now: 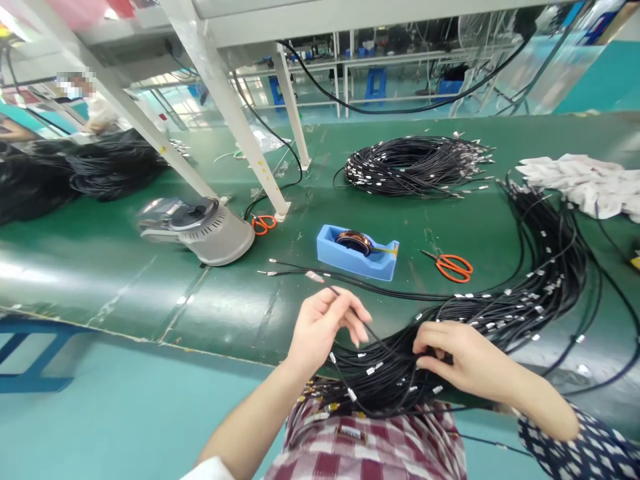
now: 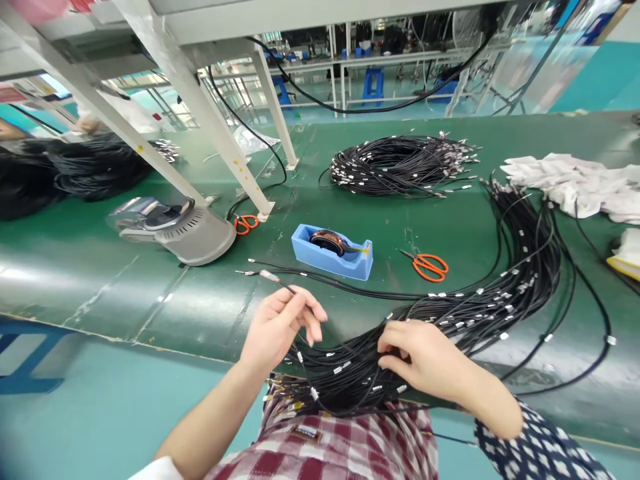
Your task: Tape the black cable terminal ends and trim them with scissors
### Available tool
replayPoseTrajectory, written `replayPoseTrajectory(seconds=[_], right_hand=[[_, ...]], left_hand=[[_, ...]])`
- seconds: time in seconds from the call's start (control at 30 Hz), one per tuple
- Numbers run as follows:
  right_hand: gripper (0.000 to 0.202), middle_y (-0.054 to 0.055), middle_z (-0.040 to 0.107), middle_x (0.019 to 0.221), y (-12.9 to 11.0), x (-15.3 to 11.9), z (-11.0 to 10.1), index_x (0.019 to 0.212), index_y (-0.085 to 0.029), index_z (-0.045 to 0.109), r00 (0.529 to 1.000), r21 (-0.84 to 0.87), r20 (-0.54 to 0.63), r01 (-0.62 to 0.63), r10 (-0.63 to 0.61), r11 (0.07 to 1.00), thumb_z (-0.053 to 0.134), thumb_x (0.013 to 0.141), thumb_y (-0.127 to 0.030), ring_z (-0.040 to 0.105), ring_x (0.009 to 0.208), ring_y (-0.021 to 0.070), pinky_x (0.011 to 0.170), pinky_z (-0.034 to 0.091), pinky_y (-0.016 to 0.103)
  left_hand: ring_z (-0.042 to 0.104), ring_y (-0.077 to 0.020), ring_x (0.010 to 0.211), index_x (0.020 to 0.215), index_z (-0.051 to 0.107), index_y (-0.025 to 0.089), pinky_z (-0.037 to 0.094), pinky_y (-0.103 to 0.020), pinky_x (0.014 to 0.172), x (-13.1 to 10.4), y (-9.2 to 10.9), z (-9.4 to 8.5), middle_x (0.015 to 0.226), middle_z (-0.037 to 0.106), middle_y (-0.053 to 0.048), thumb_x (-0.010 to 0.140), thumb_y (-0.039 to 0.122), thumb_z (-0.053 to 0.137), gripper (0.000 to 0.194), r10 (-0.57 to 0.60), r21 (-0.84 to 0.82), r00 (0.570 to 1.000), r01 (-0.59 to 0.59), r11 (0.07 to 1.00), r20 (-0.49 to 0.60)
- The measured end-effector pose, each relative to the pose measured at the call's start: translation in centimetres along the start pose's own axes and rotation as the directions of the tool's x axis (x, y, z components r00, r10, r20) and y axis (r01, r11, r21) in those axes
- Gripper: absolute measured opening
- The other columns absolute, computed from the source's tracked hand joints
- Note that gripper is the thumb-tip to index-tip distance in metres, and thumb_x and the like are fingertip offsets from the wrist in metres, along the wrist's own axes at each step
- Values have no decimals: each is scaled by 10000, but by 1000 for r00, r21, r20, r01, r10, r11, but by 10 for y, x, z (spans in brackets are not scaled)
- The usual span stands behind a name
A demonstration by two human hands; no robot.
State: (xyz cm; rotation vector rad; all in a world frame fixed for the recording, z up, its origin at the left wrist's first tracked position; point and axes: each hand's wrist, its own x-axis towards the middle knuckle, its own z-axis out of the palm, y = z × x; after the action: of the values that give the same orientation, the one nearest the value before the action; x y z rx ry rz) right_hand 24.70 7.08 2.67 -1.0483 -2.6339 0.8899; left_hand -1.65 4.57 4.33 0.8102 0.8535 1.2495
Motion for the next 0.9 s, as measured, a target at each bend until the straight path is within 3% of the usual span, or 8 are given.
replayPoseTrajectory(seconds=[0.1, 0.17, 0.4, 0.5, 0.67, 0.7, 0.8, 0.9], right_hand=[[162, 23, 668, 877, -16, 3, -10, 928, -220, 662, 996, 173, -58, -56, 66, 983, 522, 958, -297, 595, 720, 132, 684, 451, 261], [222, 28, 684, 857, -29, 12, -16, 883, -204, 672, 978, 308, -159, -79, 133, 948, 509, 968, -327, 610, 760, 136, 714, 462, 254], [194, 4, 667, 722, -50, 43, -21, 825, -162, 682, 947, 691, -182, -68, 265, 719, 626, 889, -337, 580, 648, 106, 610, 459, 216], [189, -9, 620, 689, -49, 48, -13, 746, -152, 672, 947, 749, -180, -42, 265, 661, 696, 827, -322, 524, 592, 85, 560, 425, 212], [266, -22, 573, 652, -41, 54, -1, 735, -157, 641, 979, 857, -126, 26, 159, 514, 679, 838, -399, 529, 543, 87, 552, 447, 238], [277, -10, 598, 668, -37, 56, -1, 750, -157, 651, 985, 838, -113, 25, 129, 545, 667, 846, -416, 557, 566, 100, 568, 465, 247], [292, 40, 691, 800, -18, 70, -13, 824, -162, 704, 962, 564, -225, -2, 156, 826, 617, 881, -435, 637, 716, 146, 659, 506, 267], [251, 70, 702, 933, 6, 93, -34, 909, -172, 721, 866, 265, -436, -135, 244, 955, 568, 917, -372, 627, 820, 172, 750, 481, 297]], left_hand=[[635, -140, 404, 859, 642, 102, 434, -183, 356, -10, -14, 15, 637, 710, -70, 916, 386, 604, 292, -270, 14, 924, 277, 961, 272], [620, -125, 383, 864, 648, 96, 415, -164, 345, -16, -24, 22, 608, 700, -65, 908, 412, 608, 321, -365, 46, 859, 374, 926, 358], [570, -97, 334, 830, 645, 97, 361, -146, 327, -23, -36, 29, 576, 686, -60, 864, 473, 635, 378, -500, 181, 791, 467, 866, 353], [560, -90, 327, 884, 651, 99, 345, -143, 318, -22, -34, 27, 616, 707, -69, 863, 452, 642, 354, -504, 216, 809, 456, 863, 302], [558, -73, 332, 929, 656, 113, 345, -141, 315, -17, -36, 23, 724, 736, -75, 878, 426, 639, 318, -335, 88, 926, 325, 942, 171], [559, -79, 331, 891, 662, 106, 342, -140, 312, -16, -37, 22, 678, 723, -68, 868, 425, 652, 320, -324, 73, 932, 317, 946, 162], [566, -94, 329, 837, 671, 96, 350, -145, 309, -14, -38, 20, 614, 703, -61, 833, 420, 696, 324, -339, 62, 929, 333, 941, 146], [566, -95, 327, 822, 666, 96, 358, -151, 309, -13, -38, 20, 623, 706, -63, 814, 438, 712, 345, -357, 53, 925, 353, 934, 131]])
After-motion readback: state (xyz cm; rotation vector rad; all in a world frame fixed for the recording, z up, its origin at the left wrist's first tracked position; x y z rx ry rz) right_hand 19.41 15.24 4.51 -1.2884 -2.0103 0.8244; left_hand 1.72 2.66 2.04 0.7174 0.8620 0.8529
